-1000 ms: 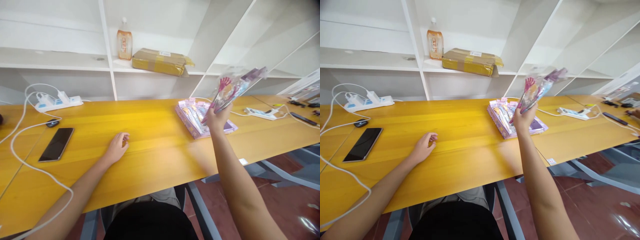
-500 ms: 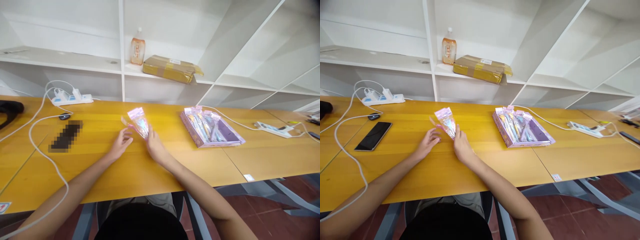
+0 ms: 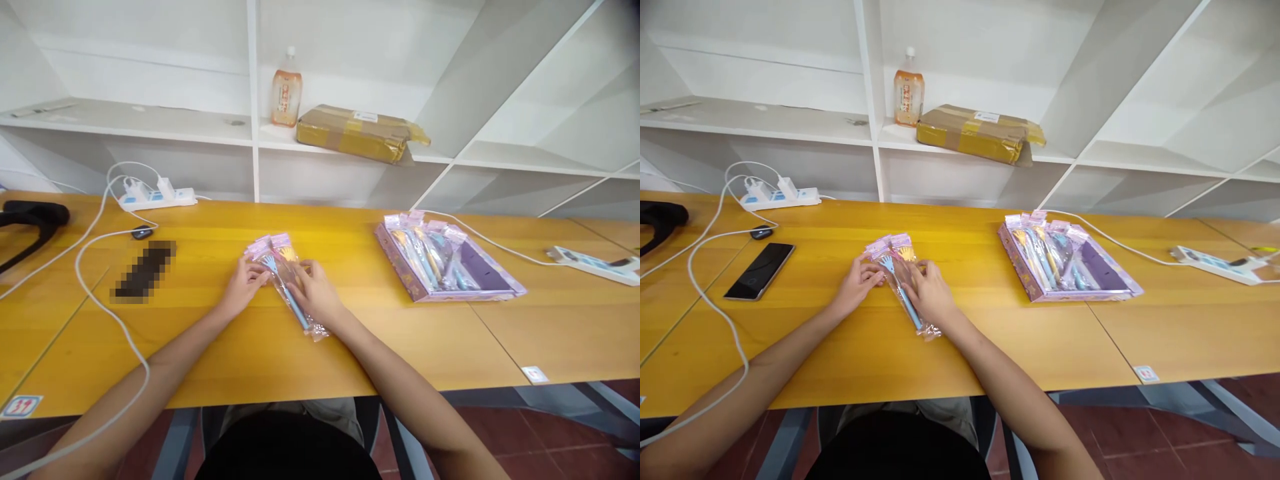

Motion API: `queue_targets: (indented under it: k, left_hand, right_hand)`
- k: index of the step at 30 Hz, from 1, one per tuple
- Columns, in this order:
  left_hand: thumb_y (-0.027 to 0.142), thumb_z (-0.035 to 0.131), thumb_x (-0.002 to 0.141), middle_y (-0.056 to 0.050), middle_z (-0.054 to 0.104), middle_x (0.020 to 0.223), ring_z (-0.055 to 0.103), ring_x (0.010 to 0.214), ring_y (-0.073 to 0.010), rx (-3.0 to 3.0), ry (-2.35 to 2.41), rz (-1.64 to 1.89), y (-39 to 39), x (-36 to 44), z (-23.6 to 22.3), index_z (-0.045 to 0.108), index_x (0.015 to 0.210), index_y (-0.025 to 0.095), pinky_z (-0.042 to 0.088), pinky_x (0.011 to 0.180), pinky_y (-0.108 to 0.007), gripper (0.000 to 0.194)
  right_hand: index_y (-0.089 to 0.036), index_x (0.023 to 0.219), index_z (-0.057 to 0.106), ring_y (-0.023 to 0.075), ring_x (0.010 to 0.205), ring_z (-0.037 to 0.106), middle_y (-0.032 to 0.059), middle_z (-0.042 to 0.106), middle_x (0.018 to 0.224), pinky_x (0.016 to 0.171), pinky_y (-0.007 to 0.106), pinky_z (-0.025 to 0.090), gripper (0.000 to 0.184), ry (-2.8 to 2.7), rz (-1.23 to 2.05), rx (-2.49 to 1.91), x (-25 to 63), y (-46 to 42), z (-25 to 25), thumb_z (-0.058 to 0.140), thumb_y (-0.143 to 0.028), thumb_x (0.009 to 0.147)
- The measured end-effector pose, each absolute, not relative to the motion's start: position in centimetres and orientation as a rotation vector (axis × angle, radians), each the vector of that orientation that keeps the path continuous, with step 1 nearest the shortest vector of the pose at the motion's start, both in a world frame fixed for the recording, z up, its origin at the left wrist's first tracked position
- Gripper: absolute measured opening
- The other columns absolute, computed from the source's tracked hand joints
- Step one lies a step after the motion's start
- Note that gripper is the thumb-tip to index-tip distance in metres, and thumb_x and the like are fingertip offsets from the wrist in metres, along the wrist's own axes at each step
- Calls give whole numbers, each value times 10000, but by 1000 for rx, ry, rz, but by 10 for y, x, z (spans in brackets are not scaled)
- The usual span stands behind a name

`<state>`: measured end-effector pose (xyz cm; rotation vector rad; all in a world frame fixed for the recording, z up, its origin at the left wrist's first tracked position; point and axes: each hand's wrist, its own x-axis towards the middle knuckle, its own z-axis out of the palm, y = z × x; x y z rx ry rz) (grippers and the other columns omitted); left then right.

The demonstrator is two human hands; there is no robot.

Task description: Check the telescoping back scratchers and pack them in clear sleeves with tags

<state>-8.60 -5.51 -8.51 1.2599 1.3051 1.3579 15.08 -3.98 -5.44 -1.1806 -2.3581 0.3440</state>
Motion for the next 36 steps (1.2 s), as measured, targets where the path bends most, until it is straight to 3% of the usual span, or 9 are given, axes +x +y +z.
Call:
queue_targets:
  k: [3,9,12,15,19,24,28,32,36]
  left_hand:
    - [338,882,772,37,698,875,719,746,-175,1114,1389,1417,-50,-84,-85,389,1357,224,601,749,-345,773]
    - [212,875,675,53,729,855,737,842,-174,984,1387,1480,-50,-85,-77,429,1309,216,575,866,-332,776]
    - [193,856,658,29,752,899,764,832,-196,842,1271,1498,-52,-86,-70,423,1292,219,599,834,-351,768]
    - [164,828,664,15,762,930,775,754,-201,703,1193,1508,-53,-86,-64,435,1291,224,637,783,-376,742]
    - [269,835,758,9,741,852,757,685,-193,620,1182,1512,-55,-86,-60,555,1216,188,662,700,-373,543]
    - [461,875,788,22,684,742,719,596,-166,745,1170,1384,-61,-84,-60,672,1032,153,645,609,-316,442]
    - [497,851,819,12,696,726,723,574,-179,818,1138,1230,-72,-74,-65,693,1089,158,612,558,-292,461]
    - [549,795,890,-6,708,769,734,590,-194,1002,1076,1038,-87,-62,-65,689,1154,159,599,563,-299,482]
    - [561,734,951,-21,715,821,750,656,-193,1241,973,854,-95,-58,-61,679,1134,166,593,625,-291,438]
  right_hand:
    - [-330,1590,530,311,1272,548,152,466,1430,1110,505,531,559,-2410,388,-1050,151,-44,-56,635,-404,1047]
    - [-265,1519,611,348,1315,519,178,462,1412,1082,516,541,529,-2430,319,-1196,161,-41,-58,673,-340,999]
    - [-230,1590,533,382,1342,497,216,469,1434,1123,570,487,573,-2381,203,-1292,168,-34,-58,616,-314,1029]
    - [-232,1678,389,452,1453,397,256,384,1578,1159,654,410,706,-2343,115,-1307,168,-34,-58,613,-445,1044]
    - [-271,1670,395,495,1539,294,234,256,1707,1162,659,394,797,-2437,102,-1246,165,-38,-62,718,-462,967]
    - [-287,1620,478,469,1424,446,225,337,1671,1085,630,461,700,-2373,117,-1404,180,-21,-67,671,-242,949]
    - [-208,1535,560,510,1455,362,263,382,1618,1158,753,292,580,-2123,-63,-1446,193,-7,-54,662,-241,966]
    - [-236,1405,614,352,1340,537,182,567,1396,1145,558,459,358,-2090,205,-1060,179,-19,-42,569,-344,1067]
    - [-246,1383,581,277,1172,661,136,628,1299,1017,445,582,365,-2194,524,-829,153,-37,-57,633,-381,1048]
